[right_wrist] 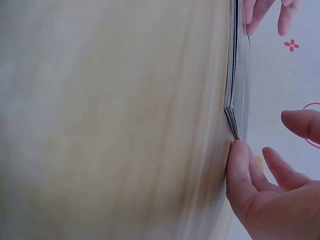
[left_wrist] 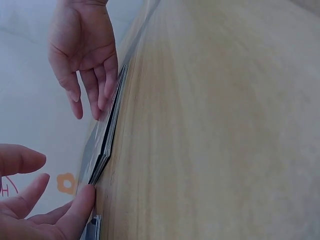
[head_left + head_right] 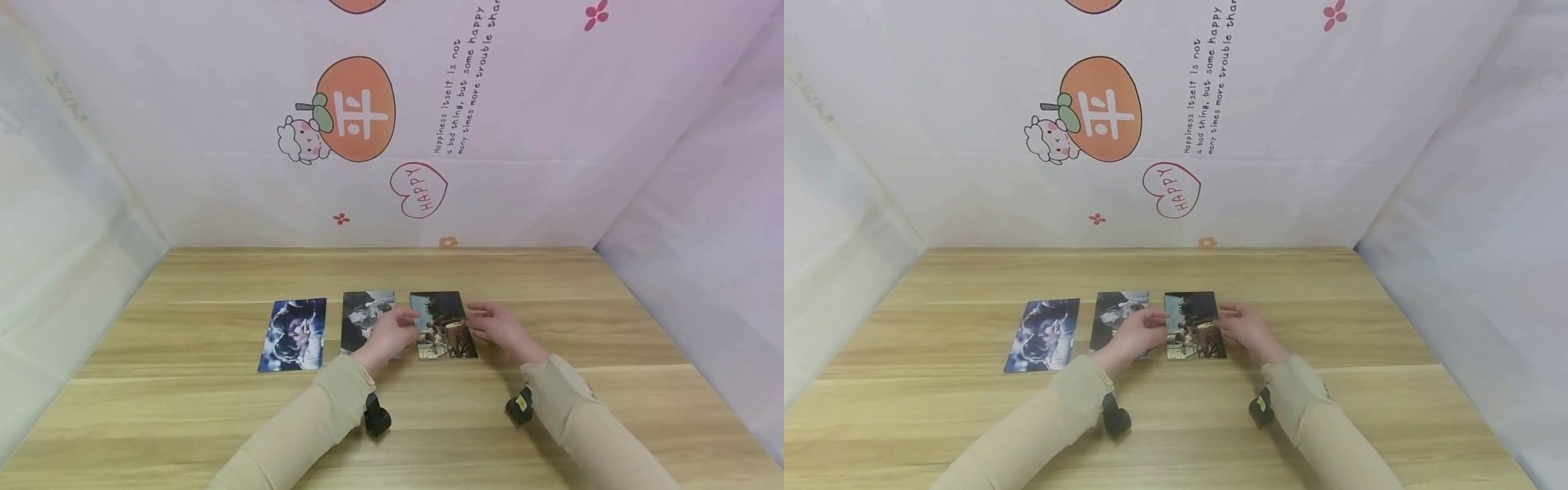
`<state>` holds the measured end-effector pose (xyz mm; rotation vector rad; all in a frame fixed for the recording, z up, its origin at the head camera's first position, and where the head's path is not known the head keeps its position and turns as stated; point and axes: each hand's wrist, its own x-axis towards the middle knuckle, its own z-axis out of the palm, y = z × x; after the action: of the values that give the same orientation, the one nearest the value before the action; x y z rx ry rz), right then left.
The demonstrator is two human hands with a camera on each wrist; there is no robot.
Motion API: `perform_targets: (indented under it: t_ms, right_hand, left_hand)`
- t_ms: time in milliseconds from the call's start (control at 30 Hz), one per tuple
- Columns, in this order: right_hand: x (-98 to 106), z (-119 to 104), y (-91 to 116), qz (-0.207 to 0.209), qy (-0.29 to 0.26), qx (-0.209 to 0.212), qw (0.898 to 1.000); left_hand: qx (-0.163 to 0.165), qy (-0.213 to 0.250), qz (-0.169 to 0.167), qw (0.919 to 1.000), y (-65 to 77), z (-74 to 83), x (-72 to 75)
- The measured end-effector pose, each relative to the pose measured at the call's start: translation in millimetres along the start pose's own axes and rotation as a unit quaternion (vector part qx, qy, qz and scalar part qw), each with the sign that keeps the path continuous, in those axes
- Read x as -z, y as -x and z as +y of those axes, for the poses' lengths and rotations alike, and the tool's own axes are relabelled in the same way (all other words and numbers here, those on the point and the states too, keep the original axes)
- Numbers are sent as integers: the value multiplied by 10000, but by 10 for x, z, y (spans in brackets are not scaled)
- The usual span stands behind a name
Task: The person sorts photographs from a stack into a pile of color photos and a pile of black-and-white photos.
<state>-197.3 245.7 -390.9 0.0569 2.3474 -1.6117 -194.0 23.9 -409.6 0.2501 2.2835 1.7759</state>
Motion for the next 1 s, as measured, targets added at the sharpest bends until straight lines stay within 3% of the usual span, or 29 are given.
perform_targets:
  t_ms: [1000]
  right_hand:
    - [-6, -24, 6, 330, -202, -94, 9992]
  left_hand:
    - [20, 68, 8, 10000, 18, 25, 7]
